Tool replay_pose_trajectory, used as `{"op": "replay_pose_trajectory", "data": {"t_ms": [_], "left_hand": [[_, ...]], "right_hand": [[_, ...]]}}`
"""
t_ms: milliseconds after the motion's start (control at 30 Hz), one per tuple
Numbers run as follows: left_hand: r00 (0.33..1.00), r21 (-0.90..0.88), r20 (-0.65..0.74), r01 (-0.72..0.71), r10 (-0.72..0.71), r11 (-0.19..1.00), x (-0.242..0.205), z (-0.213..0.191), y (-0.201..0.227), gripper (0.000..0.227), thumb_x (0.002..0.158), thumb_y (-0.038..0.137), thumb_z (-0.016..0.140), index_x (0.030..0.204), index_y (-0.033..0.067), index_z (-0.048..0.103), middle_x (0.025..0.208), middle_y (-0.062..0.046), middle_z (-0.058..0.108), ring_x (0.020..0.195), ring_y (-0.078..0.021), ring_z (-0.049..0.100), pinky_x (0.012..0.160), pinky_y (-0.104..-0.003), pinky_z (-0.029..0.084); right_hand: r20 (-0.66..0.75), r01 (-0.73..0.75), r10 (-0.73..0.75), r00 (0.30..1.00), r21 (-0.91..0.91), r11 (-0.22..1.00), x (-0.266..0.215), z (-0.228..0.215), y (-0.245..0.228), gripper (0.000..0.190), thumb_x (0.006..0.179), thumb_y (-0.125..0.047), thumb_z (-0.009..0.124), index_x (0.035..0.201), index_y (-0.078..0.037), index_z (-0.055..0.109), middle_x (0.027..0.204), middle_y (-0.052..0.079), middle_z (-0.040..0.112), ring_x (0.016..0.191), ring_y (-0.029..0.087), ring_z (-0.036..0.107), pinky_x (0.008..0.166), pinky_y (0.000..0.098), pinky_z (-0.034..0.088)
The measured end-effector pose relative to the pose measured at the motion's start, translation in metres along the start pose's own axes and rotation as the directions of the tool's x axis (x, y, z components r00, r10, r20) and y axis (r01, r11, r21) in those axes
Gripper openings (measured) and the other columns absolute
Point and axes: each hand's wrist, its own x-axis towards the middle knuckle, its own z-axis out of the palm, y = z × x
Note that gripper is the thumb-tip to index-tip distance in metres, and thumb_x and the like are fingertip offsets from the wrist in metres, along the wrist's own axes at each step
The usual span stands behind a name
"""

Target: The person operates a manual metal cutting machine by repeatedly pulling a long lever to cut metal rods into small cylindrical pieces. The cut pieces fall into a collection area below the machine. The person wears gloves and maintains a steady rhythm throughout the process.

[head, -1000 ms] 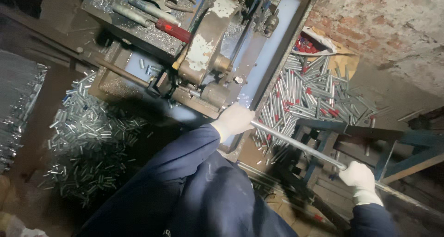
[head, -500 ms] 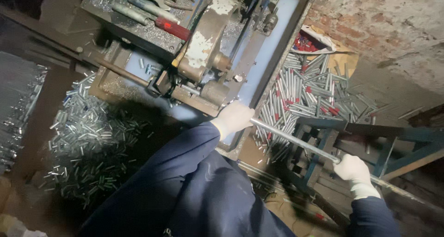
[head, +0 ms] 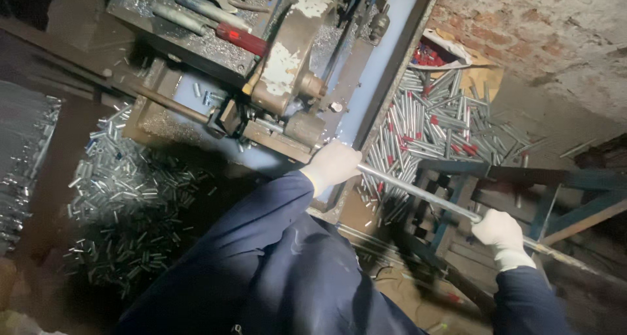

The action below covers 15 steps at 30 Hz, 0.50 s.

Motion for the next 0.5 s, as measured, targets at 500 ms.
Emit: {"op": "replay_pose_trajectory", "data": {"t_ms": [500], "left_hand": [[0.995, 0.056, 0.095, -0.019, 0.014, 0.998, 0.016, 0.002, -0.001, 0.036, 0.104, 0.054, 0.06, 0.095, 0.0204, 0.07, 0.082, 0.0, 0.077, 0.073, -0.0276, 0.076, 0.081, -0.043, 0.051]], "right_hand": [[-0.075, -0.076, 0.071, 0.995, -0.066, 0.995, 0.017, 0.011, 0.008, 0.059, 0.085, -0.056, 0.061, 0.112, -0.009, 0.085, 0.118, 0.02, 0.082, 0.112, 0.038, 0.078, 0.096, 0.0421, 0.061]]}}
